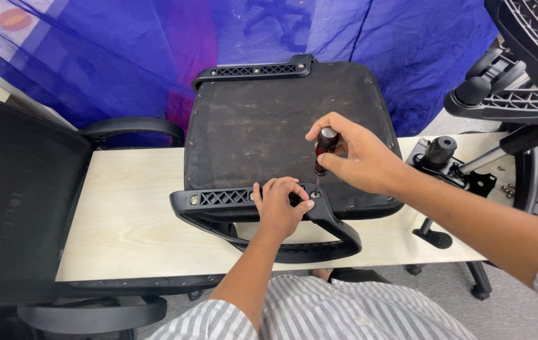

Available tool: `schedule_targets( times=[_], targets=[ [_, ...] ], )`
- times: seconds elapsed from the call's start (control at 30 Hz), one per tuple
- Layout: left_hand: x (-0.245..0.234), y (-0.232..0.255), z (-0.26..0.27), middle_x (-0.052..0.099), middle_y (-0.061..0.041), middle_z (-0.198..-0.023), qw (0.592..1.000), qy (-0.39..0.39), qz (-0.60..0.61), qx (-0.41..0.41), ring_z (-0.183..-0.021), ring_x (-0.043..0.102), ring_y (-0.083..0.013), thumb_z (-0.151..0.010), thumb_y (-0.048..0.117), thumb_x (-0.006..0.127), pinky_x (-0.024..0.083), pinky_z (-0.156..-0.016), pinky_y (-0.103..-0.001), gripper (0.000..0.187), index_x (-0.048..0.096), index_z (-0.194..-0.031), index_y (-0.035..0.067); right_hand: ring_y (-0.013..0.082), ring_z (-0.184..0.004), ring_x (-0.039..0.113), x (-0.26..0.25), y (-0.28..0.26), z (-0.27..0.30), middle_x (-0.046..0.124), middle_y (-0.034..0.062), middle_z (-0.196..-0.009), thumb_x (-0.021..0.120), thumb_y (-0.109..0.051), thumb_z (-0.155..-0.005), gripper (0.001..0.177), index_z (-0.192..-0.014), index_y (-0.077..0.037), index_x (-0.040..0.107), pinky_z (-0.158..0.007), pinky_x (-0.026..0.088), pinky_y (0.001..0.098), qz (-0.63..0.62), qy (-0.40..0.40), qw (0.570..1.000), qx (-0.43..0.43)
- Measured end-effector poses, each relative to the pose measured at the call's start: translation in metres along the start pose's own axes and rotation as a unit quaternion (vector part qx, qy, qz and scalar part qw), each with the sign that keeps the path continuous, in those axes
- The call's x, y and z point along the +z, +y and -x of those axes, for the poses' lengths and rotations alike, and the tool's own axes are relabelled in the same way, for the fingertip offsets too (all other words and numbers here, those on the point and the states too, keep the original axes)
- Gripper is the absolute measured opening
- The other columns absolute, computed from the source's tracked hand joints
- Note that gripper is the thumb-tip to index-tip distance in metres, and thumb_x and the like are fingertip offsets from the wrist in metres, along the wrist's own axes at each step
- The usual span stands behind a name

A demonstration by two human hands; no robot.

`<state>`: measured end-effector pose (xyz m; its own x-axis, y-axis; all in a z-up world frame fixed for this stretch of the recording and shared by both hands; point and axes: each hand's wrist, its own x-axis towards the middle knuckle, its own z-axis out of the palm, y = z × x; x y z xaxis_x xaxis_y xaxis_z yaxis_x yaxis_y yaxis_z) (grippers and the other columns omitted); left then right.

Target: The person assembles an office chair by attaching the base to the seat using a screwdriver. They align the base, insert screws, and tighten them to secure the connection.

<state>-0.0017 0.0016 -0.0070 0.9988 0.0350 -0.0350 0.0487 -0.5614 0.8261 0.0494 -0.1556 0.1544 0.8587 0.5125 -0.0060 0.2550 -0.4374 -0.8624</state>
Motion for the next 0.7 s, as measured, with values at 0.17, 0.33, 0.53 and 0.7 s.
schedule_targets(
  times=[0.17, 0.33, 0.53, 0.7],
  targets=[
    [-0.003, 0.003, 0.001, 0.065, 0.006, -0.129, 1.000, -0.004, -0.011, -0.007, -0.138, 0.043, -0.0204, -0.074, 0.024, 0.087, 0.001, -0.125, -0.054, 0.016, 0.073, -0.080, 0.018, 0.0143, -0.092, 0.061, 0.016, 0.011, 0.008, 0.054, 0.0057, -0.108, 0.080, -0.018, -0.090, 0.034, -0.118, -0.013, 0.061, -0.077, 0.054, 0.0309, 0.096, 0.101, 0.989, -0.041],
    [-0.005, 0.008, 0.000, 0.064, 0.007, -0.129, 0.999, -0.016, -0.020, -0.026, -0.138, 0.042, -0.0201, -0.075, 0.024, 0.087, 0.000, -0.125, -0.053, 0.016, 0.072, -0.079, 0.019, 0.0124, -0.094, 0.064, 0.020, 0.019, 0.007, 0.064, 0.0028, -0.108, 0.082, -0.020, -0.087, 0.047, -0.128, -0.015, 0.059, -0.080, 0.054, 0.0301, 0.024, 0.121, 0.991, -0.042],
    [-0.004, 0.009, 0.002, 0.067, 0.008, -0.121, 1.000, 0.007, -0.003, -0.024, -0.133, 0.048, -0.0189, -0.072, 0.021, 0.088, 0.003, -0.126, -0.053, 0.026, 0.066, -0.085, 0.018, 0.0135, -0.102, 0.067, 0.016, 0.029, 0.013, 0.067, 0.0043, -0.114, 0.076, -0.015, -0.090, 0.058, -0.141, -0.013, 0.049, -0.084, 0.054, 0.0303, -0.043, 0.129, 0.988, -0.080],
    [-0.003, 0.009, 0.001, 0.067, 0.008, -0.120, 1.000, 0.010, -0.001, -0.024, -0.131, 0.049, -0.0190, -0.071, 0.019, 0.089, 0.004, -0.125, -0.053, 0.028, 0.065, -0.086, 0.017, 0.0158, -0.112, 0.067, 0.013, 0.032, 0.018, 0.071, 0.0060, -0.123, 0.068, -0.011, -0.095, 0.056, -0.147, -0.013, 0.046, -0.092, 0.055, 0.0324, -0.068, 0.112, 0.987, -0.095]
  ],
)
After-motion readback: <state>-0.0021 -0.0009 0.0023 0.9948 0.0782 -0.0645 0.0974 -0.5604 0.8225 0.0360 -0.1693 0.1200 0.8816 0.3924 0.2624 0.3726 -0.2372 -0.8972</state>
